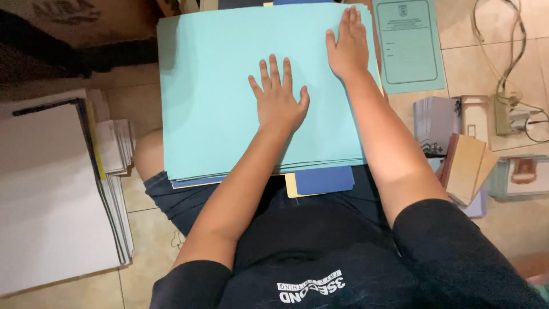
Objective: The person is sitting on the floor and organizing a large stack of light blue paper folders by flipping through them and smoothing them out.
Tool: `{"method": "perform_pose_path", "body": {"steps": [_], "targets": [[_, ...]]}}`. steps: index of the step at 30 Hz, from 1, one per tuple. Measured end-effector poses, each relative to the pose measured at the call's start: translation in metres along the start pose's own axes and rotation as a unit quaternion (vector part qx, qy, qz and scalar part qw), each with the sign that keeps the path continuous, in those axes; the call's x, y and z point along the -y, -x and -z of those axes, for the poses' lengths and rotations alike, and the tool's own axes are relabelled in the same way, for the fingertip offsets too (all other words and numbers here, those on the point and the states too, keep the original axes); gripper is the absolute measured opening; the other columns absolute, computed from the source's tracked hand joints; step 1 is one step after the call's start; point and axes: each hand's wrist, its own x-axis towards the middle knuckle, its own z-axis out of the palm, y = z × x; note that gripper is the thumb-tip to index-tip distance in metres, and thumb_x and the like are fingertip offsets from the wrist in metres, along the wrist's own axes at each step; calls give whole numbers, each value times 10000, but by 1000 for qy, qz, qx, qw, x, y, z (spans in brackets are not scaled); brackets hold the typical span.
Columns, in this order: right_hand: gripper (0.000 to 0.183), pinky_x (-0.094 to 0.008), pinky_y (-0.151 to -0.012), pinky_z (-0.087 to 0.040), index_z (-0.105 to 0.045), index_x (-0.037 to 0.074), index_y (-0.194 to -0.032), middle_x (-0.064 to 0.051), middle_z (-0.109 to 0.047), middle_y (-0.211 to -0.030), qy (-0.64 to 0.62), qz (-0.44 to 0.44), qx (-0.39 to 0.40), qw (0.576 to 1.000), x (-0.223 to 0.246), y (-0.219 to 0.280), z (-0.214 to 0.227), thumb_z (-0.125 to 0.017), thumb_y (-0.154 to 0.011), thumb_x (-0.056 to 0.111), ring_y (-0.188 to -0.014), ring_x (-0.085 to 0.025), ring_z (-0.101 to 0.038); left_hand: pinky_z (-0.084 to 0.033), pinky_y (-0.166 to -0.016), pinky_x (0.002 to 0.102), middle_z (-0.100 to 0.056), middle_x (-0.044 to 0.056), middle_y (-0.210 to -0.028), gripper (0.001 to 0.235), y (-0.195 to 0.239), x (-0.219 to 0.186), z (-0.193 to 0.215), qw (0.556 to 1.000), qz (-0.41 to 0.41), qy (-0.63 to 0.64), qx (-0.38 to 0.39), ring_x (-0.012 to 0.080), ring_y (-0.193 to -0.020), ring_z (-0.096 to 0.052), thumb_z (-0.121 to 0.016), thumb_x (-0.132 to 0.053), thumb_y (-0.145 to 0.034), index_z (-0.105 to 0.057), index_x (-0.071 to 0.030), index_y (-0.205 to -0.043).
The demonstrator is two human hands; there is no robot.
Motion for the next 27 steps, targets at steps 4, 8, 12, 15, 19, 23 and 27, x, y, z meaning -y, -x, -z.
{"method": "perform_pose_path", "body": {"steps": [4,8,12,15,19,23,27], "targets": [[650,-455,-1319,-95,-99,-26,-1637,-204,-61,-1720,41,58,10,997,16,87,-2,-357,-1152,321,-1604,-328,-67,-93,-1237,642,-129,171,-1709,695,-5,6,-13,998,-15,35,-41,378,-1574,-66,-317,-465,-1051,-229,-103,-1637],[688,-524,-1271,-239,-212,-114,-1590,-321,-232,-1660,110,216,-17,970,35,184,-19,-460,-1036,208,-1544,-460,-250,-101,-1266,572,-344,297,-1611,416,-6,25,-22,882,-54,425,-196,328,-1551,-283,-377,-64,-1022,-529,63,-1388],[657,-513,-1266,-272,-273,-66,-1593,-265,-286,-1666,82,304,-7,949,67,205,-43,-468,-1042,234,-1546,-408,-308,-427,-1192,410,-349,115,-1672,376,-3,50,-40,713,-18,649,-264,263,-1575,-327,-345,-23,-1067,-572,-107,-1354],[629,-509,-1264,-254,-255,-24,-1615,-224,-253,-1689,86,309,25,947,90,149,-57,-408,-1072,256,-1566,-372,-267,-299,-1265,376,-321,132,-1690,336,6,50,-33,674,-1,678,-294,240,-1589,-298,-356,-111,-1094,-568,-119,-1354],[623,-450,-1295,-122,-181,10,-1637,-164,-142,-1720,87,237,75,965,125,40,-59,-295,-1065,230,-1592,-300,-128,-312,-1247,369,-346,149,-1680,341,4,47,-29,696,-15,658,-288,234,-1528,-389,-350,-205,-1112,-536,-106,-1379],[605,-441,-1303,-62,-156,-6,-1637,-150,-113,-1723,109,194,63,973,147,-1,-50,-259,-1105,262,-1589,-281,-70,-307,-1303,426,-366,182,-1656,375,5,46,-23,676,-17,683,-276,290,-1564,-345,-319,-170,-1119,-473,-50,-1438],[566,-504,-1284,-149,-285,-52,-1597,-214,-231,-1681,80,249,11,965,132,34,-40,-303,-1069,150,-1559,-363,-126,-332,-1281,410,-383,168,-1650,366,1,46,-23,683,-20,678,-273,281,-1549,-378,-333,-173,-1109,-489,-65,-1422]]}}
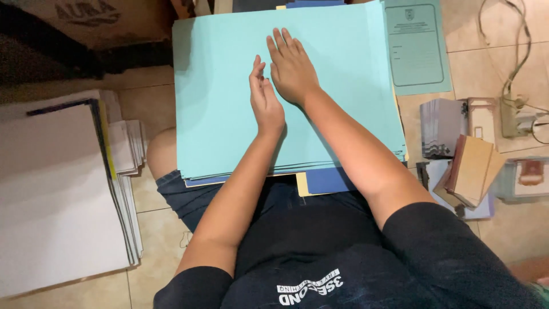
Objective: The person is sitting on the floor and organizing a large stack of light blue paper folders by flipping through them and smoothing them out.
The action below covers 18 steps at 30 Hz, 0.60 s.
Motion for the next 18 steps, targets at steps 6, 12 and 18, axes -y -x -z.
{"method": "perform_pose_path", "body": {"steps": [6,12,18], "targets": [[563,-461,-1305,-162,-199,-53,-1609,-221,-183,-1698,-28,-135,-39,990,-59,86,10,-412,-1133,161,-1581,-358,-164,-531,-1122,409,-327,134,-1660,374,9,7,-6,992,-34,-110,42,313,-1602,-237,-264,24,-1052,-548,-36,-1288],[645,-471,-1288,-153,-187,-54,-1614,-232,-178,-1697,4,-130,18,991,-51,148,20,-374,-1121,317,-1578,-354,-156,-30,-1257,599,-138,84,-1724,620,-14,2,-39,716,2,-631,300,299,-1584,-60,-273,-332,-1069,-207,-101,-1640],[688,-468,-1297,-137,-135,-14,-1635,-199,-114,-1719,-8,-126,54,990,-50,160,18,-344,-1102,368,-1594,-332,-127,-93,-1271,557,-102,92,-1734,614,-99,24,-50,665,33,-707,238,315,-1583,-85,-268,-332,-1131,-89,-45,-1644]]}}
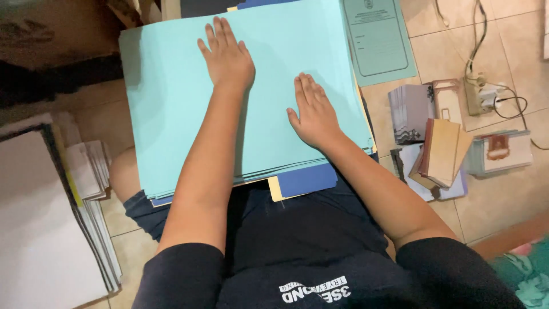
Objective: The person is sitting on the floor and organizing a large stack of light blue paper folders by flipping through them and smoothing them out.
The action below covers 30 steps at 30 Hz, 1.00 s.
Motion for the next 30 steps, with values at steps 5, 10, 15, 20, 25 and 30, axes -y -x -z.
{"method": "perform_pose_path", "body": {"steps": [5,10,15,20,25,30], "targets": [[760,-437,-1313,-46,-33,-17,-1632,-196,-17,-1726,11,-37,51,998,-25,-77,19,-372,-1118,429,-1602,-313,-11,-65,-1285,556,-32,143,-1729,636,21,4,10,1000,-26,16,1,323,-1593,-34,-238,-323,-1125,-77,8,-1644],[753,-421,-1324,-43,-29,-25,-1636,-188,4,-1726,-4,-84,29,996,-49,-146,34,-332,-1161,473,-1610,-289,-9,-66,-1287,543,-48,111,-1735,626,27,3,15,1000,-10,16,12,297,-1594,-41,-230,-322,-1122,-73,-13,-1643],[751,-425,-1328,-78,-50,-35,-1636,-194,-18,-1724,18,-74,-7,997,-33,-53,18,-361,-1154,450,-1607,-305,-28,-95,-1278,539,-60,124,-1733,647,19,-5,11,1000,5,-26,8,282,-1590,-55,-224,-349,-1120,-74,10,-1637],[820,-447,-1288,-127,-94,-45,-1631,-221,-85,-1717,23,-61,19,998,1,67,15,-368,-1090,508,-1597,-320,-85,-94,-1287,535,-24,113,-1735,622,30,-5,19,999,21,-36,30,295,-1590,-22,-195,-334,-1140,-39,-2,-1642],[910,-426,-1312,-44,9,-18,-1633,-177,47,-1725,4,-122,94,988,-13,-9,31,-372,-1086,602,-1600,-277,44,-89,-1280,571,-17,169,-1721,658,77,-20,0,999,-13,-42,31,344,-1578,0,-258,-360,-1141,-73,18,-1647],[897,-431,-1331,-60,-36,-49,-1624,-210,-2,-1720,-11,-103,35,994,-28,-97,31,-439,-1139,589,-1601,-308,8,-62,-1240,637,-90,181,-1715,646,102,-28,-3,995,-97,21,14,382,-1568,-28,-291,-378,-1093,-169,-97,-1662]]}}
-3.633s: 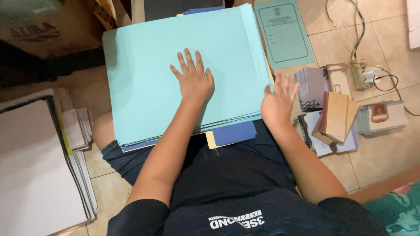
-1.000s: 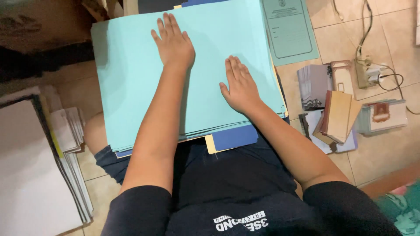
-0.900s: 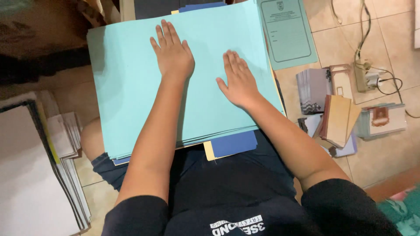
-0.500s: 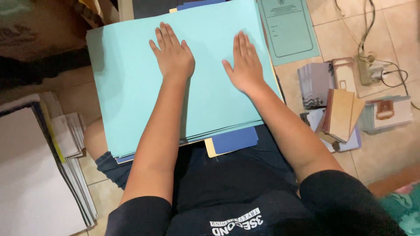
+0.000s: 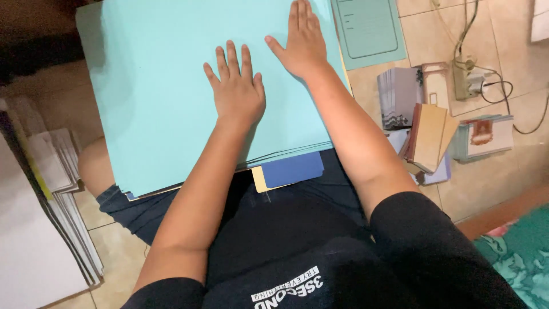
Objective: The person is sitting on the floor and organizing a large stack of light blue paper folders by flipping through them and smoothing them out.
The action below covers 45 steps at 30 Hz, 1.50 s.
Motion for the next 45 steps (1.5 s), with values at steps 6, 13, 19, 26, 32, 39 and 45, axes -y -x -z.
{"method": "perform_pose_path", "body": {"steps": [6,13,19,26,32,39,45], "targets": [[825,-440,-1332,-62,-35,-45,-1629,-212,0,-1721,14,39,-16,999,1,56,-12,-448,-1144,481,-1610,-322,-11,-97,-1262,613,-1,141,-1729,694,-92,24,15,992,116,-48,31,360,-1576,9,-281,-464,-1156,-32,-62,-1664],[878,-488,-1295,-100,-81,-47,-1626,-225,-48,-1718,4,36,-12,999,-6,107,-34,-400,-1078,560,-1597,-359,-43,-55,-1283,558,-22,182,-1721,674,-76,31,24,994,89,-64,18,351,-1564,38,-196,-397,-1138,-55,28,-1641],[818,-457,-1314,-41,-63,-43,-1632,-198,10,-1719,-21,-12,-13,1000,-1,31,-4,-387,-1126,512,-1592,-321,32,-75,-1246,611,-113,161,-1714,675,20,24,8,1000,2,11,-23,376,-1567,-55,-301,-417,-1067,-204,-84,-1647],[781,-452,-1308,-92,-81,-55,-1626,-223,-46,-1715,11,46,-4,999,-11,131,-11,-363,-1118,467,-1597,-324,-39,-84,-1244,632,-49,134,-1720,690,-3,17,4,995,103,-8,3,369,-1573,-34,-297,-414,-1088,-151,-53,-1657],[815,-470,-1298,-184,-133,-1,-1650,-177,-133,-1727,33,167,-5,985,-53,214,-24,-352,-1095,554,-1603,-303,-144,-71,-1228,704,32,179,-1701,757,-9,10,20,992,123,-10,22,373,-1573,14,-323,-457,-1112,-124,21,-1664],[689,-413,-1318,10,182,76,-1608,-103,198,-1725,-154,-74,168,971,-102,77,34,-231,-1143,371,-1614,-249,123,-85,-1236,695,9,237,-1688,779,-9,14,13,995,94,-11,-12,418,-1561,13,-384,-456,-1112,-162,53,-1658],[226,-439,-518,-415,-461,39,-838,-134,-536,-1020,-9,-136,-30,990,-296,-29,-135,-553,-1033,107,-699,-294,-478,-61,-1238,688,32,227,-1694,787,-12,11,17,994,105,-7,11,411,-1565,36,-349,-461,-1096,-131,43,-1659]]}}
